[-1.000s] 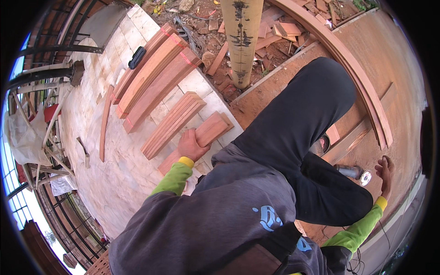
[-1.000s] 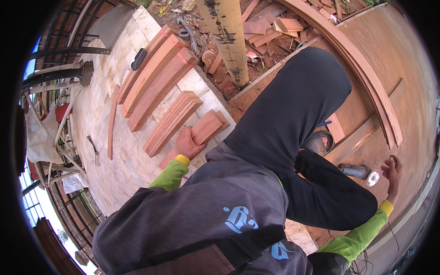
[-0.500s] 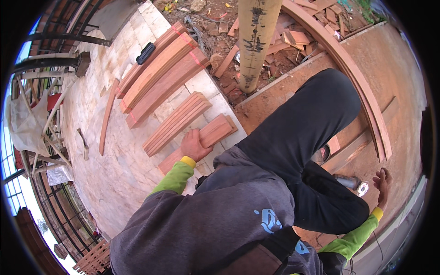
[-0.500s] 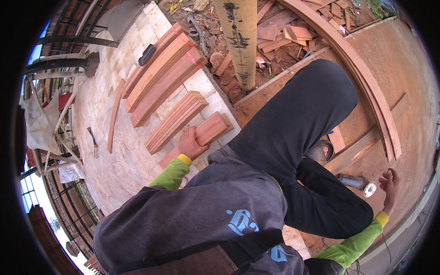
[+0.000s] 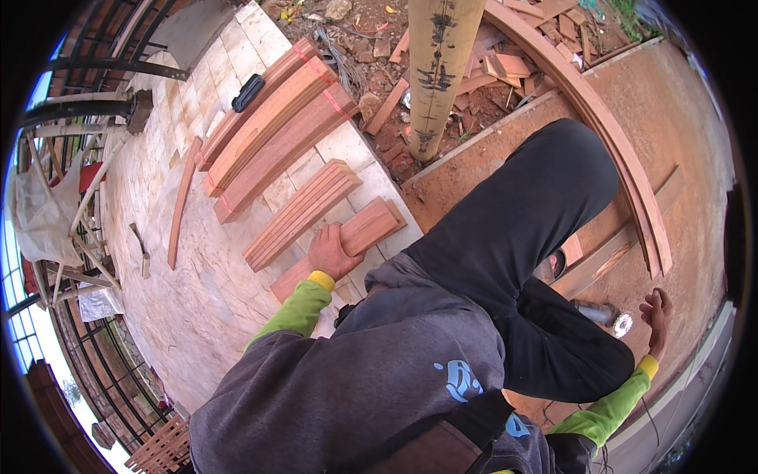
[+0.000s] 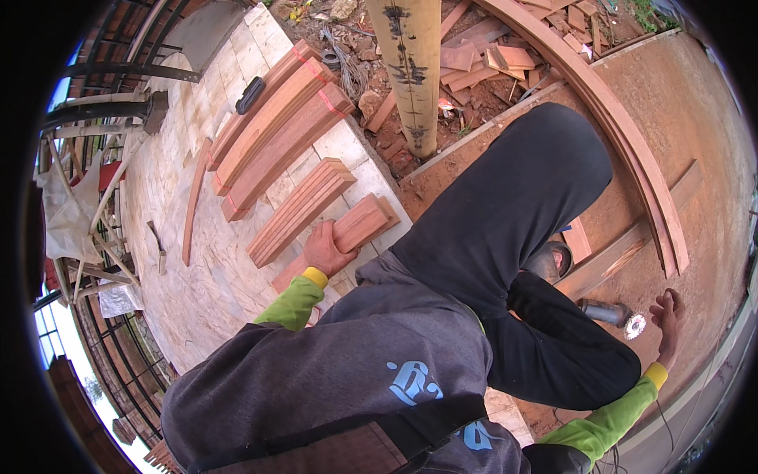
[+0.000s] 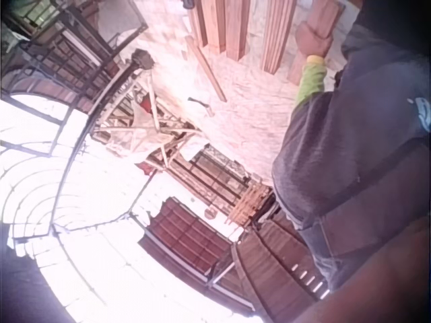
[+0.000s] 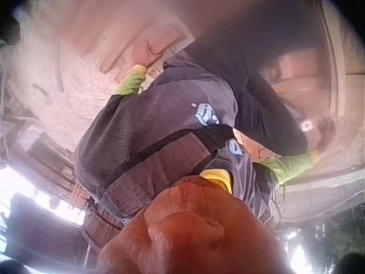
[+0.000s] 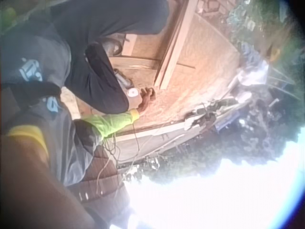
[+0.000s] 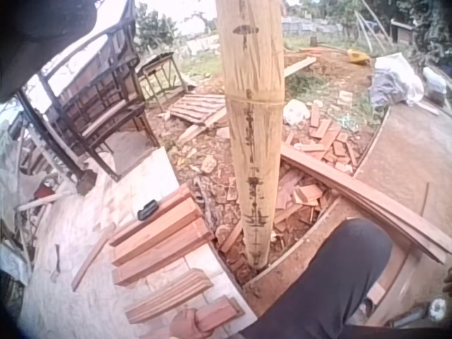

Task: The person sits on the ground and uses an angle grinder to cut a piece of wood. They then handle a stack of wooden planks, removing a red plastic tie and arranging the planks. Finally, they use a pencil to mark measurements on the planks.

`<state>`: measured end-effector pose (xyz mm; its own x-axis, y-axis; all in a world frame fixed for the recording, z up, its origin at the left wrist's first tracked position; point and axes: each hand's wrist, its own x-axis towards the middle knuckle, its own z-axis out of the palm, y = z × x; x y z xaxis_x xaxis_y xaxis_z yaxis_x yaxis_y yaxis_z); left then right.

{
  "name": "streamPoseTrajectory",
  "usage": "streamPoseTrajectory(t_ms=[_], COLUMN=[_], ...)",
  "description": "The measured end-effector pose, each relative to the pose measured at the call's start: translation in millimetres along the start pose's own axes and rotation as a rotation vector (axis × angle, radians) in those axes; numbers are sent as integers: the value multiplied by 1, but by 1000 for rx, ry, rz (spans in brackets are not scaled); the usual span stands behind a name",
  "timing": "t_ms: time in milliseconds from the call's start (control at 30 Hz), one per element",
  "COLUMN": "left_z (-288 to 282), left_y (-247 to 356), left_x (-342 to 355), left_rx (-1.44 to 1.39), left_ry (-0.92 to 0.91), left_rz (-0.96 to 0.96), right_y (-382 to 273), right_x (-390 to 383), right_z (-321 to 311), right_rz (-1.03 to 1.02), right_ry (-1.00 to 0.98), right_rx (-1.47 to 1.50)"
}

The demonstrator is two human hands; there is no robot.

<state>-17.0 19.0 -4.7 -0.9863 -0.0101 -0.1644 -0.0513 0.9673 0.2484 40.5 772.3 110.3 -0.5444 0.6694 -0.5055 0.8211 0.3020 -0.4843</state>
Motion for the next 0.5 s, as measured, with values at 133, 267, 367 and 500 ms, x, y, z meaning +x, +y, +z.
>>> streamPoseTrajectory(t_ms=[133, 267, 367, 500], left_z=[-1, 2, 3, 5], left_y=[1, -1, -2, -2], left_x=[0, -1, -1, -1], left_rx=[8, 2, -2, -5], left_ry=[-10, 0, -1, -3], left_rz=[-13, -16, -15, -9], right_y=[-5, -3, -2, 0], right_x=[-3, -3, -3, -1], right_z=[-2, 0, -1, -4], right_rz=[18, -3, 15, 33], right_ry=[-38, -7, -20, -47], right_rx=[-10, 20, 25, 15])
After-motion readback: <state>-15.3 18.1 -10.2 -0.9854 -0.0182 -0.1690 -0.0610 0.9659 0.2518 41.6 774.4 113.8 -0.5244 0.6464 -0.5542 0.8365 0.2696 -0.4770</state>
